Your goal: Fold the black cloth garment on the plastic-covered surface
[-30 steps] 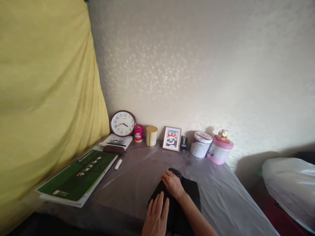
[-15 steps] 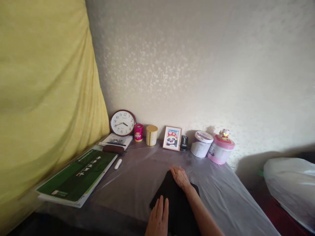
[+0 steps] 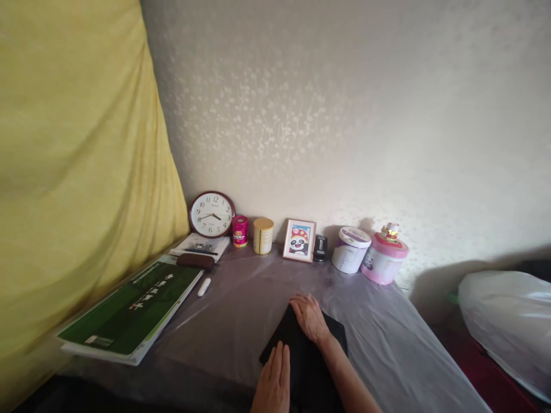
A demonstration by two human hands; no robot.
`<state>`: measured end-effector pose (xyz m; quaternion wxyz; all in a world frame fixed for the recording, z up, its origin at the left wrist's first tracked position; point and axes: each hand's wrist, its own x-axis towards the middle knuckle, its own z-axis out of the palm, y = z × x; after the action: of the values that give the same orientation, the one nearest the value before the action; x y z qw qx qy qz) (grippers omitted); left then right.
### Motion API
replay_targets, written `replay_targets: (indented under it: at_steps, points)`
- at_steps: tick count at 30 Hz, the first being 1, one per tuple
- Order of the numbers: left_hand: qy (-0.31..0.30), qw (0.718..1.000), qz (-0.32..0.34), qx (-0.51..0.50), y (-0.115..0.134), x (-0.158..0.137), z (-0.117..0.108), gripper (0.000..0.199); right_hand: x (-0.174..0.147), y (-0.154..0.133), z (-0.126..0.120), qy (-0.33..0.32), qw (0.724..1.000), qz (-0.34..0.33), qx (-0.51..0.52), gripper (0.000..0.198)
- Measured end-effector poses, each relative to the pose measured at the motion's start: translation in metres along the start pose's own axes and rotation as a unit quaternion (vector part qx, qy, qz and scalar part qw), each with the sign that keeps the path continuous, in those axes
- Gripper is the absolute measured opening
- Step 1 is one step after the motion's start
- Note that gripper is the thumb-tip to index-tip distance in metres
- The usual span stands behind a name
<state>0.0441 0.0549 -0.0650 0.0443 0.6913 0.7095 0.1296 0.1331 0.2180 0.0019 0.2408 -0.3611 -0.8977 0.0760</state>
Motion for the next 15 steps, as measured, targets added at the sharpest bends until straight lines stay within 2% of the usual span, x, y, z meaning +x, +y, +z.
replay_targets:
  at_steps: [3, 5, 7, 9, 11, 13, 15]
  points:
    - [-0.018, 1.000, 0.006, -0.006, 0.000, -0.001, -0.006, 0.080, 0.001, 0.029, -0.012, 0.081, 0.993, 0.081, -0.026, 0.033]
    - [-0.032, 0.999, 0.012, -0.020, 0.001, -0.002, -0.011, 0.082, -0.017, 0.047, -0.027, 0.151, 0.981, 0.120, -0.024, 0.035]
    - [-0.053, 0.998, 0.002, -0.027, 0.004, -0.003, -0.018, 0.084, -0.046, 0.060, -0.043, 0.191, 0.969, 0.155, -0.021, 0.033]
    - [-0.076, 0.997, -0.014, -0.025, 0.008, -0.004, -0.025, 0.088, -0.079, 0.066, -0.055, 0.194, 0.958, 0.210, -0.012, 0.035]
    - [-0.091, 0.995, -0.016, -0.025, 0.011, -0.006, -0.033, 0.094, -0.106, 0.062, -0.060, 0.144, 0.950, 0.273, 0.048, 0.037]
    - [-0.095, 0.995, -0.004, -0.034, 0.012, -0.008, -0.038, 0.099, -0.123, 0.051, -0.059, 0.097, 0.941, 0.307, 0.103, 0.041]
    - [-0.087, 0.995, -0.001, -0.044, 0.013, -0.009, -0.042, 0.100, -0.130, 0.037, -0.054, 0.076, 0.930, 0.333, 0.139, 0.046]
